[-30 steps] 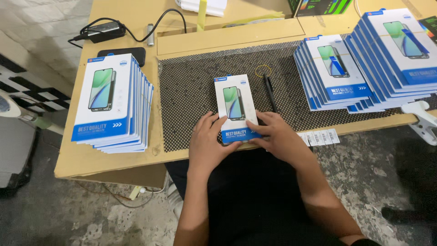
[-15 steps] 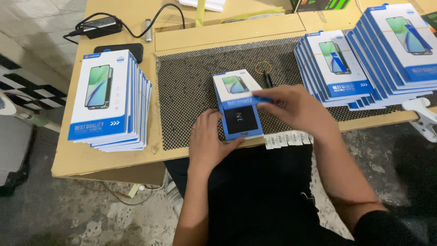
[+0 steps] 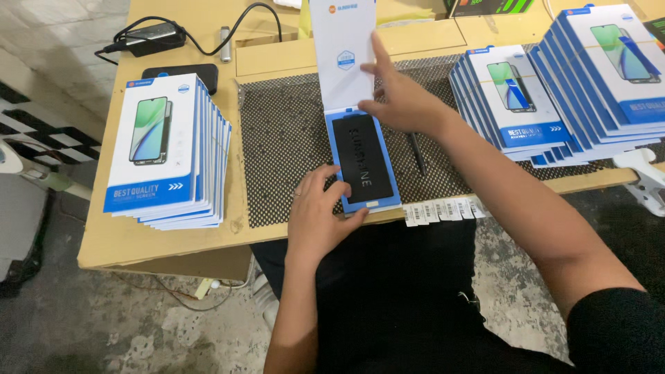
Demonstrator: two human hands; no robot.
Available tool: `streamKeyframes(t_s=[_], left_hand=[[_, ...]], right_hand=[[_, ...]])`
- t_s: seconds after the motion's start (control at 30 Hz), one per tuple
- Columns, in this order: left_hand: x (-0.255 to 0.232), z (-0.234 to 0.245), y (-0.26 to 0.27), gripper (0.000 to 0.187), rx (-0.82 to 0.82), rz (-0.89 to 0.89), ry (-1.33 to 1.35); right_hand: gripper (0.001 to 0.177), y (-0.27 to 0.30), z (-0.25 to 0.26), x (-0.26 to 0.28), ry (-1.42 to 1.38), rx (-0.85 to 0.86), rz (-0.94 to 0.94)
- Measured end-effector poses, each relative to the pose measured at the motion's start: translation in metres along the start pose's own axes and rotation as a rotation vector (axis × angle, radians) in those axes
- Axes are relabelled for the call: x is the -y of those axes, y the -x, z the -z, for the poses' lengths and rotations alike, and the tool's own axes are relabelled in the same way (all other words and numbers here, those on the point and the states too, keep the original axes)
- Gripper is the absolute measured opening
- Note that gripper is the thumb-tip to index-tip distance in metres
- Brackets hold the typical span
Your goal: The person opens a box containing a phone screen replacement, removes the screen, and peels off protective films from both sides. They then place the screen back into the box, add a small black pouch, and close the box. The person repeats this process with a second box.
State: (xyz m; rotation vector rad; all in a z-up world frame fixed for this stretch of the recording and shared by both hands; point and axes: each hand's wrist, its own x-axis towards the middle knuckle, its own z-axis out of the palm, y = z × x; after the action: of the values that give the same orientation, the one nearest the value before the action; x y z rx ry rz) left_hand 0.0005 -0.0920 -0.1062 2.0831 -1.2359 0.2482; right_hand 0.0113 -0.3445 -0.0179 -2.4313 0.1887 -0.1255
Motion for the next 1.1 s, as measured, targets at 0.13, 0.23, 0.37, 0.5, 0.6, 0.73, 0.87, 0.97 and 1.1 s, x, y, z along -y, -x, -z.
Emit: streamKeyframes(t_s=[0.13,0.23,0.37,0.5,0.6,0.73,0.87,0.97,1.1], left_hand=[[0.003,-0.003,0.0,0.037,0.001,0.01,-0.016],[0.006,-0.008,0.003,0.04,0.018,0.089,0.134],[0.005,-0.005,0.002,0.042,0.005,0.125,0.137],[0.007,-0.006,0.0,0.04,0.035,0.13,0.102],[0.006,-0.005,0.001,0.036,0.04,0.135,0.109],[0.007,-0.005,0.003,0.035,0.043,0.13,0.129],[0.011,-0.013,0.002,0.037,0.035,0.111,0.097],[0.006,-0.008,-0.001,0.034,0.038,0.123,0.094],[0.004,-0.007,0.0,0.032,0.024,0.114,0.084]], right_hand=[[0.09,0.004,-0.012,0.009,0.116,0.18,-0.136],[0.074,-0.002,-0.02,-0.009,0.201,0.147,-0.054],[0.06,-0.002,-0.014,-0.007,0.121,0.09,0.025],[0.034,-0.003,-0.012,-0.02,0.159,0.03,0.001],[0.039,0.012,0.001,-0.028,0.467,0.061,-0.093],[0.046,0.026,-0.01,-0.069,0.643,0.057,-0.139],[0.05,0.033,-0.011,-0.098,0.595,-0.003,-0.254],[0.038,0.039,-0.002,-0.104,0.63,-0.073,-0.247],[0.014,0.048,-0.006,-0.114,0.759,-0.098,-0.205]])
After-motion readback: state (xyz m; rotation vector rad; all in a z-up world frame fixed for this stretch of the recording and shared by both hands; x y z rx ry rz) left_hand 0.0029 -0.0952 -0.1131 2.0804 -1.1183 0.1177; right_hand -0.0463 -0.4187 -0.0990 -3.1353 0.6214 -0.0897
